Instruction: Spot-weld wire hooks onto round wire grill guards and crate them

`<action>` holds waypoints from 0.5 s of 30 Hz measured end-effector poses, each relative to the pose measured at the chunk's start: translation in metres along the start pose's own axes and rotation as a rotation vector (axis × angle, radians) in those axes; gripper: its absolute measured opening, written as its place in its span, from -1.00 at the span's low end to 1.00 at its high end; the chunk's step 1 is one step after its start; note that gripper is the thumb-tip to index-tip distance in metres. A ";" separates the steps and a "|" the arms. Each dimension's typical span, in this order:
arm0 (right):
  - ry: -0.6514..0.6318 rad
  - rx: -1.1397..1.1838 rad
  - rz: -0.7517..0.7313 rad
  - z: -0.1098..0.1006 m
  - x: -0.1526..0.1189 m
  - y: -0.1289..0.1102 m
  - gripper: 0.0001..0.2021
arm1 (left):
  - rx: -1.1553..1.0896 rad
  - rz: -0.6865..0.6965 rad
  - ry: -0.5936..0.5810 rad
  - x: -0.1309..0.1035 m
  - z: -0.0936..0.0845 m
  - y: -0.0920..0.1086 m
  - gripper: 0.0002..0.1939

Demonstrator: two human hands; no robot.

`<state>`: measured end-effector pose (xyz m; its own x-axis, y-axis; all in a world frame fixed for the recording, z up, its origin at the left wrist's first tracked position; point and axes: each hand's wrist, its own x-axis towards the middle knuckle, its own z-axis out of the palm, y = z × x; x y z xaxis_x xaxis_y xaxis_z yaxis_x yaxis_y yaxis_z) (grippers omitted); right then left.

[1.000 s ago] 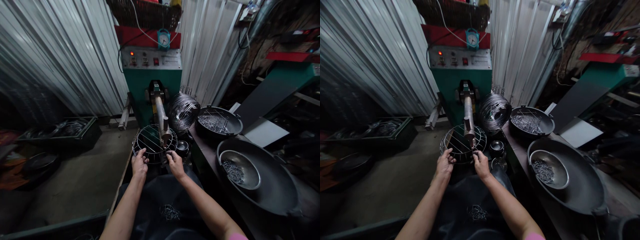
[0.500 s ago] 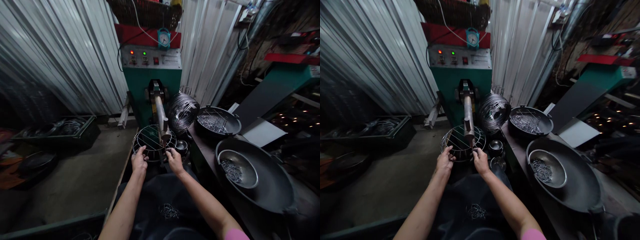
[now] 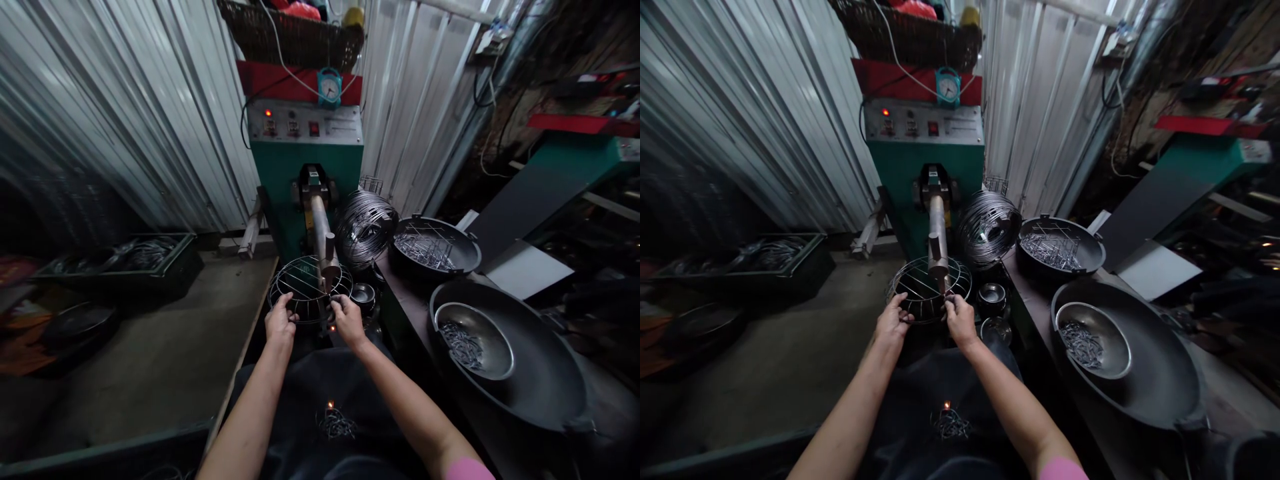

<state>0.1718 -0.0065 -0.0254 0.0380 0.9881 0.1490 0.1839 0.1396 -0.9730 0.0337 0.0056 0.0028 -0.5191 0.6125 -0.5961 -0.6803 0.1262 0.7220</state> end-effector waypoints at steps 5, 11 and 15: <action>-0.028 -0.064 -0.017 -0.006 -0.002 -0.006 -0.82 | 0.028 0.011 -0.047 0.001 -0.009 -0.008 -0.68; 0.008 -0.324 -0.254 -0.066 -0.047 0.036 -0.68 | 0.460 0.373 -0.147 0.026 -0.039 0.025 -0.45; -0.046 -0.465 -0.319 -0.100 -0.086 0.102 -0.75 | 1.110 0.989 -0.680 0.030 0.001 0.071 -0.30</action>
<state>0.2854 -0.0833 -0.1194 -0.1314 0.9048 0.4050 0.5931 0.3991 -0.6992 -0.0297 0.0338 0.0365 0.0130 0.9644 0.2643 0.5998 -0.2190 0.7696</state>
